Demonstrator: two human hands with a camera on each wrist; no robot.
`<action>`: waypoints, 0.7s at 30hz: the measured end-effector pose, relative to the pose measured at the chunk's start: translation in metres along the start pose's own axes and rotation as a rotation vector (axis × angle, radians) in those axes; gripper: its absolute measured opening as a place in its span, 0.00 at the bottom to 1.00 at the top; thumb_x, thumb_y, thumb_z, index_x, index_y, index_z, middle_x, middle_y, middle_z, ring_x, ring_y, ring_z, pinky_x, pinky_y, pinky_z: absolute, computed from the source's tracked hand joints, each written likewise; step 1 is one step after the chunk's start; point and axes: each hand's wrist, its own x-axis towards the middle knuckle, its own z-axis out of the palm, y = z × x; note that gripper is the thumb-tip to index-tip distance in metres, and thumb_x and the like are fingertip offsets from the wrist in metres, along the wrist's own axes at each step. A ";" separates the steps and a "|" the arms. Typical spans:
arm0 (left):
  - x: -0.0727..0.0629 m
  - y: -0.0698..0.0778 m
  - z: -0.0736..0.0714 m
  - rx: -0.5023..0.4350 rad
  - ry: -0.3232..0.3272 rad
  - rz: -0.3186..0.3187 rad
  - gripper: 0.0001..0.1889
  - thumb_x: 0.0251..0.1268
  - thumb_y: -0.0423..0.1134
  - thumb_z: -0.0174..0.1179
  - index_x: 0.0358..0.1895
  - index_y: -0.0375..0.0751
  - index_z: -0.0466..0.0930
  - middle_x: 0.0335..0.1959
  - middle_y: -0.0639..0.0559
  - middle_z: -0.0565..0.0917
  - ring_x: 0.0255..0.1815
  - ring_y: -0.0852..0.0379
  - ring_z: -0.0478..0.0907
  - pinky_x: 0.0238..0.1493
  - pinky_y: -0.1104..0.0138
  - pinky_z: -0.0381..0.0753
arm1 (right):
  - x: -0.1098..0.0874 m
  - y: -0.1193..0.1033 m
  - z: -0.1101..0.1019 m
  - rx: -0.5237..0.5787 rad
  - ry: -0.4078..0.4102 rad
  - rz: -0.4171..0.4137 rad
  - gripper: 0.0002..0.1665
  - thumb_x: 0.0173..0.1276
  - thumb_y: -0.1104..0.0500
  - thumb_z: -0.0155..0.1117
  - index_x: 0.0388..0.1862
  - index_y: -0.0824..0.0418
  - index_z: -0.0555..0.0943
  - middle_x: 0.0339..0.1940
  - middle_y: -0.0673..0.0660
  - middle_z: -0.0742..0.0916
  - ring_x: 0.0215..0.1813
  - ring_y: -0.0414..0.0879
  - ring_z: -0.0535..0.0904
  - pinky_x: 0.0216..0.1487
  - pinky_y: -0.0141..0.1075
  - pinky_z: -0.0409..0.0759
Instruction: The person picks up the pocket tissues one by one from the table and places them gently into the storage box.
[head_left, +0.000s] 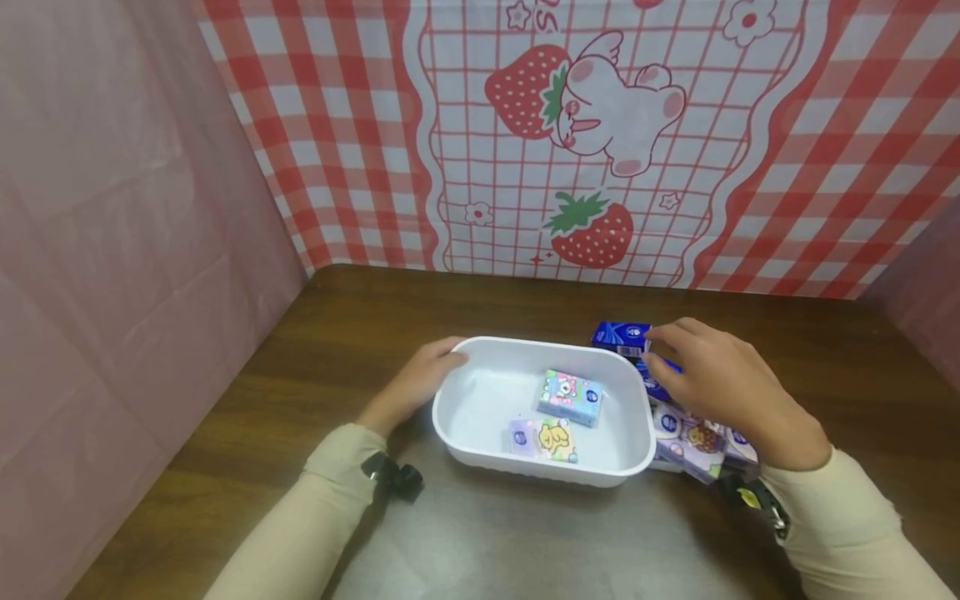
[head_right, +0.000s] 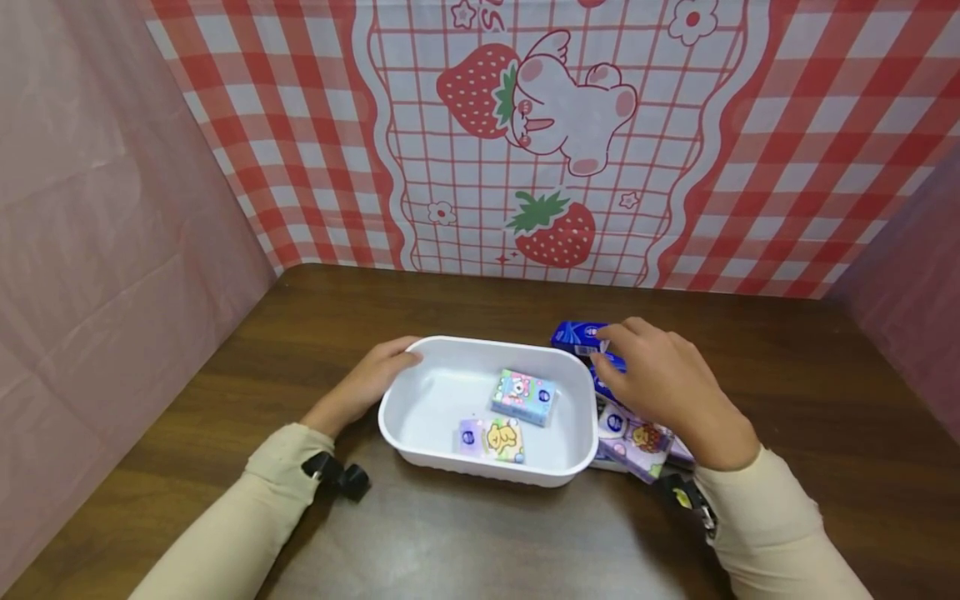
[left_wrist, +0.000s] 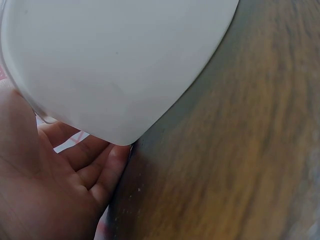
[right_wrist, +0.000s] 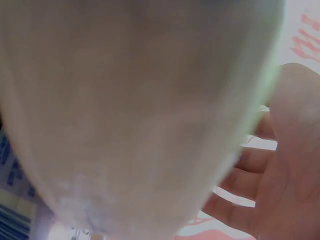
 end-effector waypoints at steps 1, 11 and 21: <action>0.000 0.000 0.000 -0.001 0.001 0.000 0.19 0.76 0.39 0.51 0.64 0.37 0.77 0.51 0.42 0.84 0.44 0.50 0.83 0.45 0.60 0.84 | 0.000 0.001 0.000 0.001 -0.008 0.009 0.25 0.68 0.49 0.67 0.59 0.60 0.81 0.55 0.64 0.83 0.56 0.64 0.80 0.49 0.63 0.80; 0.000 0.000 0.000 0.000 0.001 -0.009 0.19 0.76 0.40 0.51 0.64 0.39 0.77 0.51 0.44 0.84 0.45 0.51 0.83 0.45 0.60 0.84 | 0.001 0.007 0.003 0.021 -0.082 0.047 0.28 0.70 0.47 0.65 0.63 0.61 0.79 0.58 0.66 0.81 0.59 0.66 0.78 0.52 0.66 0.77; 0.002 -0.005 -0.001 -0.002 0.002 0.020 0.18 0.76 0.40 0.51 0.63 0.38 0.79 0.49 0.44 0.85 0.43 0.52 0.83 0.43 0.62 0.84 | 0.006 0.019 0.009 0.073 -0.193 0.083 0.36 0.70 0.42 0.63 0.69 0.62 0.74 0.65 0.70 0.75 0.65 0.71 0.71 0.53 0.68 0.75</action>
